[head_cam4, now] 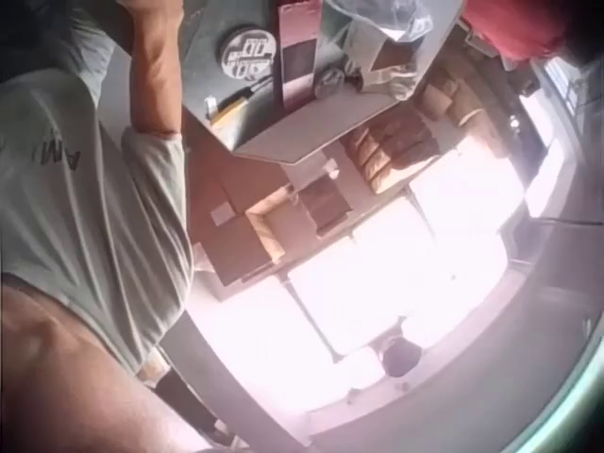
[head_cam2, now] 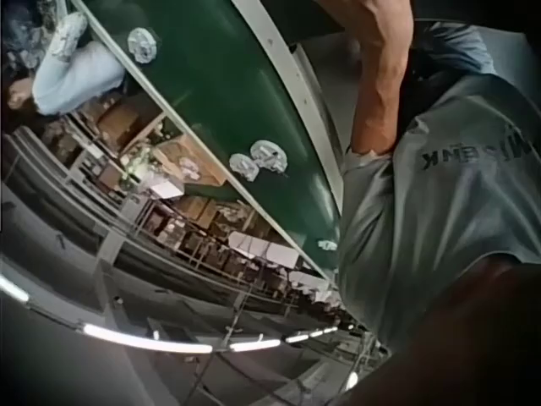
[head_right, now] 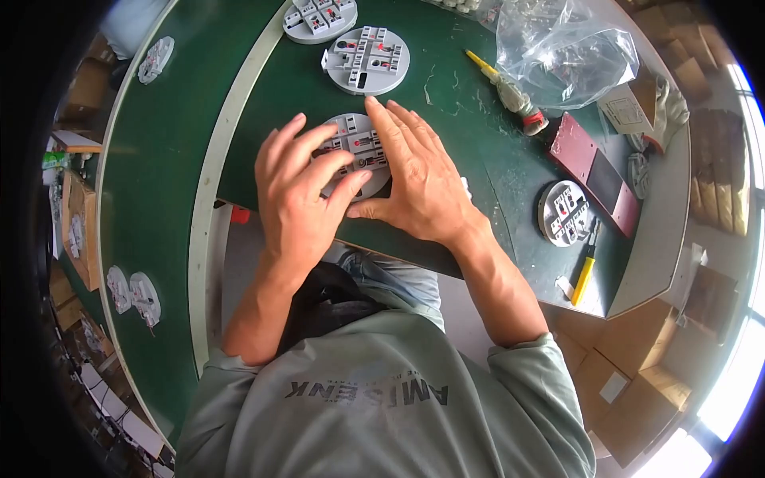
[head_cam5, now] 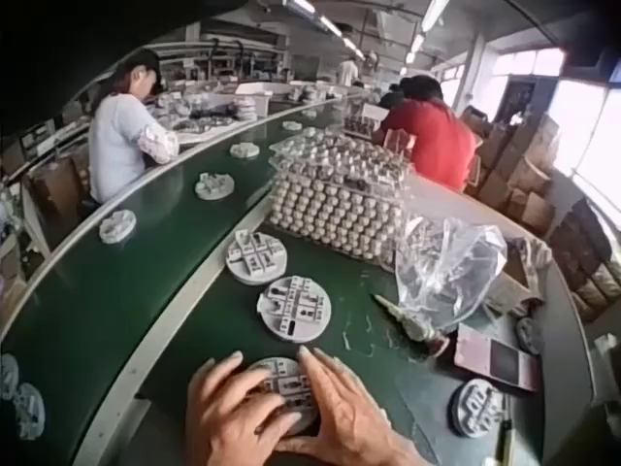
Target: Assembling small electronic components onto circular bases using adhesive and placing them on a conveyor belt.
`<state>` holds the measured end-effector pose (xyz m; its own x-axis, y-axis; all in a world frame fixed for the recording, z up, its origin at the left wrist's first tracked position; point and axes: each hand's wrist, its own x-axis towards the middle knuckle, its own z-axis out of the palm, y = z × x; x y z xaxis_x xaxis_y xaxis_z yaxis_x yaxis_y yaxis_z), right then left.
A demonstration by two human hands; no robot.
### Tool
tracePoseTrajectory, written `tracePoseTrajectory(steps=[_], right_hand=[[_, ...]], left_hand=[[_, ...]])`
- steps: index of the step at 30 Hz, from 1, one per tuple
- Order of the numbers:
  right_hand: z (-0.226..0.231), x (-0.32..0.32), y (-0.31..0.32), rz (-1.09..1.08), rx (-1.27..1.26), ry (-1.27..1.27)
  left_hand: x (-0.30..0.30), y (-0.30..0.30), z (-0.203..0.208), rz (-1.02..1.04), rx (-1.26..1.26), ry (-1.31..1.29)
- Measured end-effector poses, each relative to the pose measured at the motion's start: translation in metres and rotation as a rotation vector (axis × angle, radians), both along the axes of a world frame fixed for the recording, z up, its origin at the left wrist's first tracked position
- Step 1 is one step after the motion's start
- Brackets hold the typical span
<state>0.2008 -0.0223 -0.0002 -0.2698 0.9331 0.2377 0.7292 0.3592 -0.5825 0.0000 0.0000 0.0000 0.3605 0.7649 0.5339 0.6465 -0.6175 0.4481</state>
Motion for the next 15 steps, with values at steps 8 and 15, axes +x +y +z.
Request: tracePoseTrajectory(steps=[8, 15], right_hand=[[0.008, -0.005, 0.007, -0.021, 0.081, -0.047], [0.032, -0.022, -0.008, -0.018, 0.074, -0.021]], left_hand=[[0.019, 0.002, 0.004, 0.073, 0.013, -0.005], [0.005, -0.006, 0.029, -0.044, -0.028, -0.127]])
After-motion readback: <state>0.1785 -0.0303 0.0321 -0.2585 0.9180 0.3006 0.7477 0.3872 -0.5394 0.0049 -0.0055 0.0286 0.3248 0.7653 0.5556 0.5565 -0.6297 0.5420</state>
